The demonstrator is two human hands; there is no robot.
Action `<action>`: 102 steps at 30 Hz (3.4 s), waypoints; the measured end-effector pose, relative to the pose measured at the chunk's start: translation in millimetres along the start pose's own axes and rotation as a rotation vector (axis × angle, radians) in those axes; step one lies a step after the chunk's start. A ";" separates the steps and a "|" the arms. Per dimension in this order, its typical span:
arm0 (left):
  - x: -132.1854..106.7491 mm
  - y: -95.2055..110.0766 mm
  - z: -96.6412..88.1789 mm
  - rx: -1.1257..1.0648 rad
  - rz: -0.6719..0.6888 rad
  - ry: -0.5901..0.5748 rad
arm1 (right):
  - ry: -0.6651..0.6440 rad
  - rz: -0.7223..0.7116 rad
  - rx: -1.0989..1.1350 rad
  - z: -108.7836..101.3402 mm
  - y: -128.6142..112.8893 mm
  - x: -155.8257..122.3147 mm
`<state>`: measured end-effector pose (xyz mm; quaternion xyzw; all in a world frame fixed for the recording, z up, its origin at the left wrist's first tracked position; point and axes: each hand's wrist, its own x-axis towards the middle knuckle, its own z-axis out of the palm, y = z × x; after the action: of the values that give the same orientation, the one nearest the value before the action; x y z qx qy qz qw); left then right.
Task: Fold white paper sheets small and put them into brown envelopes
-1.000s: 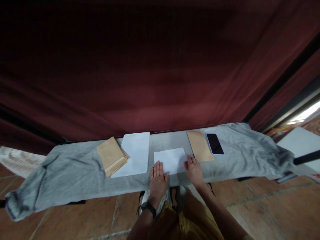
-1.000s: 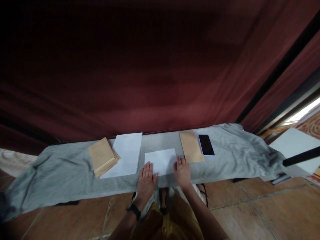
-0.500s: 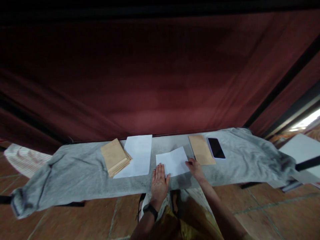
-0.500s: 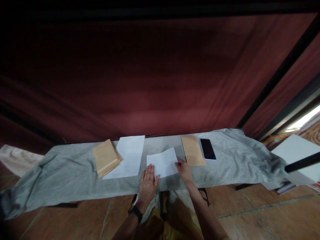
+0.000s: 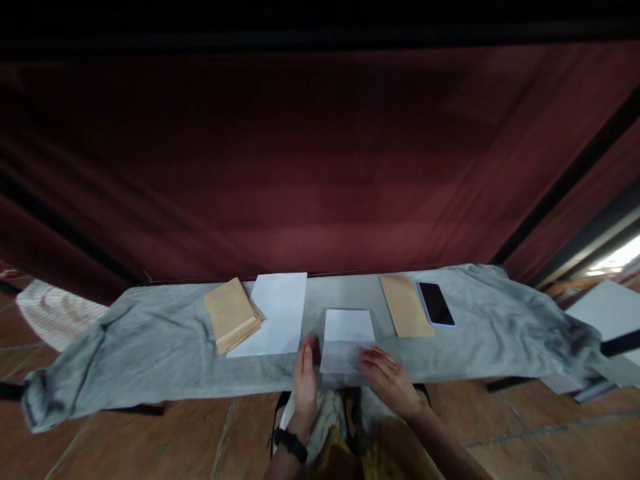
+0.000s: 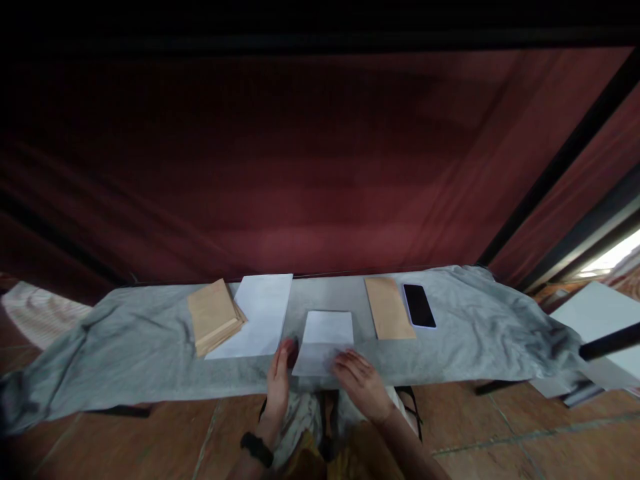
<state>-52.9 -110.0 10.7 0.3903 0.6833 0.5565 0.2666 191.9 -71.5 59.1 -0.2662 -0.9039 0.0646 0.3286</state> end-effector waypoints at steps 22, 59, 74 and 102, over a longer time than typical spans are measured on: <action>26.1 16.8 -14.6 -0.030 0.022 -0.331 | 0.048 0.576 0.158 28.9 47.7 -1.3; -3.4 16.8 81.3 0.954 0.645 -0.387 | 0.029 0.568 -0.212 59.5 33.7 16.9; 14.9 8.4 66.6 1.058 0.611 -0.322 | -0.085 0.375 -0.407 74.0 37.9 16.3; 14.2 50.3 126.4 0.955 0.478 -0.572 | -0.210 0.436 -0.506 69.9 49.6 -2.7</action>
<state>52.2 -24.6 30.3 0.7437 0.6521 0.1060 0.1025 171.5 -26.7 -11.0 -0.5181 -0.8419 -0.0659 0.1359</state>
